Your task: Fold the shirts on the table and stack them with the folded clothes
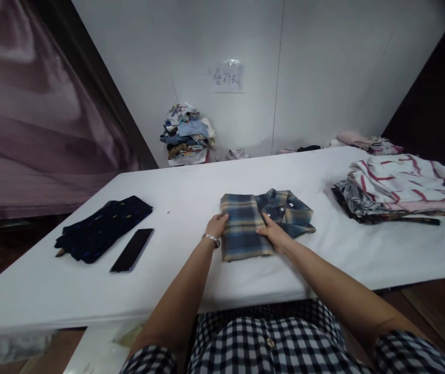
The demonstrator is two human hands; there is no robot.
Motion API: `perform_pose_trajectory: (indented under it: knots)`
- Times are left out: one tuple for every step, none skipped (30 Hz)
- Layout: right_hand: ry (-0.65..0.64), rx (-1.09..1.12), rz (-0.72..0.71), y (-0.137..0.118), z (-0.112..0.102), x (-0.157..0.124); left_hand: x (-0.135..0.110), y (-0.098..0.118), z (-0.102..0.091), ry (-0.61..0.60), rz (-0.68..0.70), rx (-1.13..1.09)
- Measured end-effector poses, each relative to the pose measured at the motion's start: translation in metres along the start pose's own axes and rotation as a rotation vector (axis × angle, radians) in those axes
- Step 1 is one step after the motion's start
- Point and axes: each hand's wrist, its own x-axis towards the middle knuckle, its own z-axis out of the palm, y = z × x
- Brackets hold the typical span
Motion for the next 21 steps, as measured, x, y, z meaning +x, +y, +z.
perform_pose_trajectory:
  knots:
    - [0.018, -0.019, 0.006, 0.001, -0.002, 0.002, 0.001, 0.000, 0.000, 0.001, -0.009, 0.021]
    - [0.020, -0.044, -0.009, 0.002, -0.004, 0.004, 0.001, 0.000, 0.001, 0.003, -0.020, 0.043]
    - [0.012, -0.080, -0.049, 0.002, -0.005, 0.007, 0.000, 0.000, 0.002, 0.009, -0.028, 0.052]
    - [0.001, -0.130, -0.115, 0.001, -0.006, 0.011, 0.000, 0.000, 0.003, 0.015, -0.030, 0.055]
    - [-0.008, -0.194, -0.198, 0.000, -0.007, 0.015, -0.001, 0.000, 0.004, 0.022, -0.027, 0.052]
    - [-0.015, -0.256, -0.284, 0.000, -0.008, 0.018, -0.002, -0.001, 0.005, 0.033, -0.023, 0.042]
    - [-0.020, -0.305, -0.348, 0.000, -0.008, 0.021, -0.003, -0.001, 0.006, 0.048, -0.020, 0.028]
    - [-0.021, -0.326, -0.366, 0.001, -0.009, 0.024, -0.004, -0.001, 0.007, 0.063, -0.021, 0.017]
    - [-0.019, -0.316, -0.335, 0.002, -0.011, 0.026, -0.005, -0.002, 0.008, 0.074, -0.025, 0.009]
    - [-0.011, -0.281, -0.266, 0.003, -0.012, 0.027, -0.006, -0.002, 0.008, 0.078, -0.032, 0.008]
    - [-0.002, -0.230, -0.182, 0.004, -0.014, 0.027, -0.006, -0.003, 0.008, 0.072, -0.041, 0.011]
    - [0.003, -0.175, -0.110, 0.005, -0.015, 0.026, -0.006, -0.004, 0.008, 0.059, -0.050, 0.019]
    - [0.000, -0.131, -0.066, 0.006, -0.017, 0.025, -0.005, -0.004, 0.007, 0.044, -0.056, 0.026]
    - [-0.006, -0.103, -0.050, 0.007, -0.017, 0.024, -0.005, -0.004, 0.007, 0.036, -0.063, 0.032]
    - [-0.010, -0.091, -0.052, 0.008, -0.017, 0.022, -0.004, -0.003, 0.006, 0.036, -0.069, 0.037]
    - [-0.013, -0.092, -0.064, 0.008, -0.017, 0.021, -0.003, -0.002, 0.006, 0.043, -0.070, 0.044]
    - [-0.016, -0.101, -0.086, 0.010, -0.016, 0.019, -0.002, -0.001, 0.006, 0.050, -0.065, 0.051]
    - [-0.019, -0.115, -0.114, 0.011, -0.015, 0.018, -0.001, 0.000, 0.006, 0.052, -0.055, 0.058]
    - [-0.022, -0.126, -0.135, 0.012, -0.014, 0.016, 0.000, 0.001, 0.007, 0.046, -0.043, 0.062]
    - [-0.026, -0.132, -0.147, 0.014, -0.014, 0.015, 0.001, 0.002, 0.008, 0.034, -0.031, 0.066]
    - [-0.034, -0.132, -0.148, 0.016, -0.013, 0.015, 0.002, 0.002, 0.010, 0.024, -0.018, 0.066]
